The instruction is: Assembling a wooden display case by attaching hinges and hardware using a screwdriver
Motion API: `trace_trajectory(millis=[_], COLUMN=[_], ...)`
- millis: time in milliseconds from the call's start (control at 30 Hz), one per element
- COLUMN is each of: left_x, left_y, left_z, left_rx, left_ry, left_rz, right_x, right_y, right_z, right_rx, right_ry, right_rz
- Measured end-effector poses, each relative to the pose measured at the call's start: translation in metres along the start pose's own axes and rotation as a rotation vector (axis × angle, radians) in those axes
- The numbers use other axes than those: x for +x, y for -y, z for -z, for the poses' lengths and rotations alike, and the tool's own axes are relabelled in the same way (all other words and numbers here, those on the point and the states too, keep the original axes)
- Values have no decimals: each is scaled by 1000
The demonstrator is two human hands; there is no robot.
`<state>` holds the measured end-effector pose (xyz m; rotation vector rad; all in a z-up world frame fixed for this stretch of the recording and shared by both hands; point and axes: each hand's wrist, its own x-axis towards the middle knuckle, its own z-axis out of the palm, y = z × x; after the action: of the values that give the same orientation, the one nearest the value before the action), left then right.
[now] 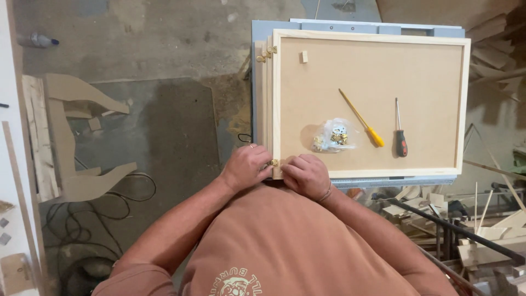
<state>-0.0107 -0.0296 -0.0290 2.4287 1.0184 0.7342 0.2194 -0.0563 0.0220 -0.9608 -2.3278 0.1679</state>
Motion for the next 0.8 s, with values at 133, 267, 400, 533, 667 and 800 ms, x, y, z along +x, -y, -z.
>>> trace_trajectory(millis=[133, 267, 400, 533, 667, 800], left_x=[2, 6, 6, 6, 5, 4], left_y=[-2, -4, -4, -9, -10, -8], left_z=[2, 6, 8, 15, 16, 12], left_rx=[22, 10, -4, -26, -37, -33], left_ry=[5, 32, 50, 60, 83, 78], left_rz=[7, -2, 16, 54, 72, 63], right_x=[10, 7, -3, -7, -5, -6], right_y=[6, 4, -1, -1, 1, 1], right_z=[6, 3, -5, -7, -4, -4], right_rx=[-21, -29, -67, -95, -93, -128], right_ry=[-5, -11, 6, 12, 6, 0], right_rz=[12, 8, 16, 19, 7, 22])
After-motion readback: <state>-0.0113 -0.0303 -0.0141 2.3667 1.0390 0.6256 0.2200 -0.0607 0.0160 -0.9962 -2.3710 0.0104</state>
